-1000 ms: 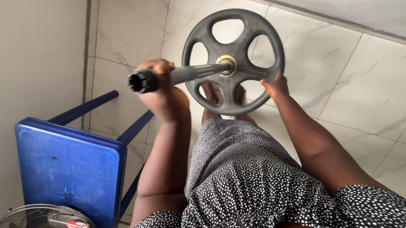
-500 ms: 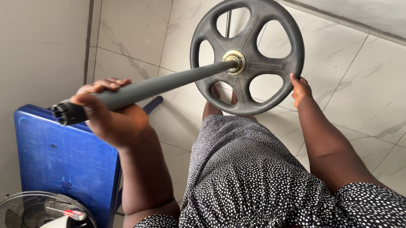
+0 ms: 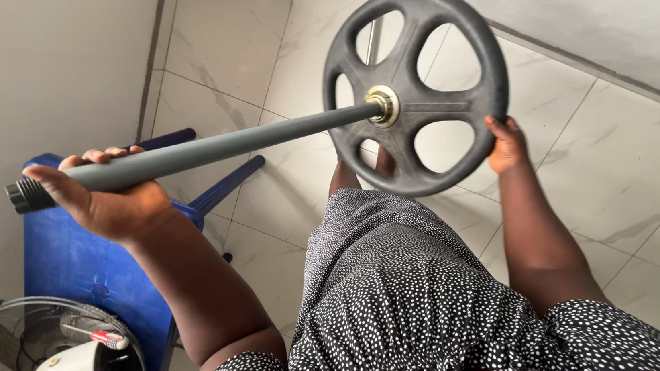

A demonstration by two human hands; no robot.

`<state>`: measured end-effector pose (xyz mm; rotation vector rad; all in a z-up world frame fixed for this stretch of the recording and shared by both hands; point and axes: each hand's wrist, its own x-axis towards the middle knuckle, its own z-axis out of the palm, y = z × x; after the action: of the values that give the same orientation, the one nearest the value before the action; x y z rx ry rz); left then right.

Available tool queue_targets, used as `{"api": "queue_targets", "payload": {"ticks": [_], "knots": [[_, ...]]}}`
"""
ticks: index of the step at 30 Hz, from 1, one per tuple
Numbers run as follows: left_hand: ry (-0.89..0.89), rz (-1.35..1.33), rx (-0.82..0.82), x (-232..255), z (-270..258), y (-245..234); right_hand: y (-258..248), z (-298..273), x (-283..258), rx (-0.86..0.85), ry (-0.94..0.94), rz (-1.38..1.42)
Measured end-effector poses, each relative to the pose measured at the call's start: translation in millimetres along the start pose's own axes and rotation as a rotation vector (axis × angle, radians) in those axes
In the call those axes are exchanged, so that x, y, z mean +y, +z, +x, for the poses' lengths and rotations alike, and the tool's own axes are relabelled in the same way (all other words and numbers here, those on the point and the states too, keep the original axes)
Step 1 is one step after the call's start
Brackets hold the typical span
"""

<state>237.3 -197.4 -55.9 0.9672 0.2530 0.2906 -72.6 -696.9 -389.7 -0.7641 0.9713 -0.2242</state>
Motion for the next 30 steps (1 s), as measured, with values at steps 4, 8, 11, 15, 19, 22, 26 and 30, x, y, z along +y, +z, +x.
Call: {"api": "queue_targets", "payload": {"ticks": [4, 8, 11, 15, 19, 22, 26, 30], "knots": [[-0.013, -0.045, 0.043, -17.7, 31.1, -49.5, 2.4, -17.8, -56.2, -0.164, -0.071, -0.069], [-0.002, 0.011, 0.091, -54.7, 49.9, -94.8, 18.1, -48.9, -113.5, -0.239, -0.111, -0.142], [-0.066, -0.056, 0.129, -69.5, 54.2, -116.7, 32.9, -75.1, -144.3, -0.282, -0.162, -0.159], [-0.179, -0.153, 0.166, -90.2, 38.8, -126.0, 46.8, -101.3, -169.4, -0.274, -0.211, -0.254], [-0.195, -0.273, -0.034, -99.9, 19.8, -136.3, 53.5, -125.3, -175.8, -0.323, -0.266, -0.238], [-0.277, -0.324, -0.439, -123.7, -6.1, -130.6, 62.6, -135.1, -177.7, -0.356, -0.293, -0.192], [-0.453, -0.172, -0.428, -160.6, -53.2, -98.7, 78.0, -127.8, -158.9, -0.396, -0.322, -0.145], [-0.463, -0.279, -0.397, -171.0, -61.8, -66.7, 72.1, -90.6, -124.4, -0.376, -0.308, -0.097]]}}
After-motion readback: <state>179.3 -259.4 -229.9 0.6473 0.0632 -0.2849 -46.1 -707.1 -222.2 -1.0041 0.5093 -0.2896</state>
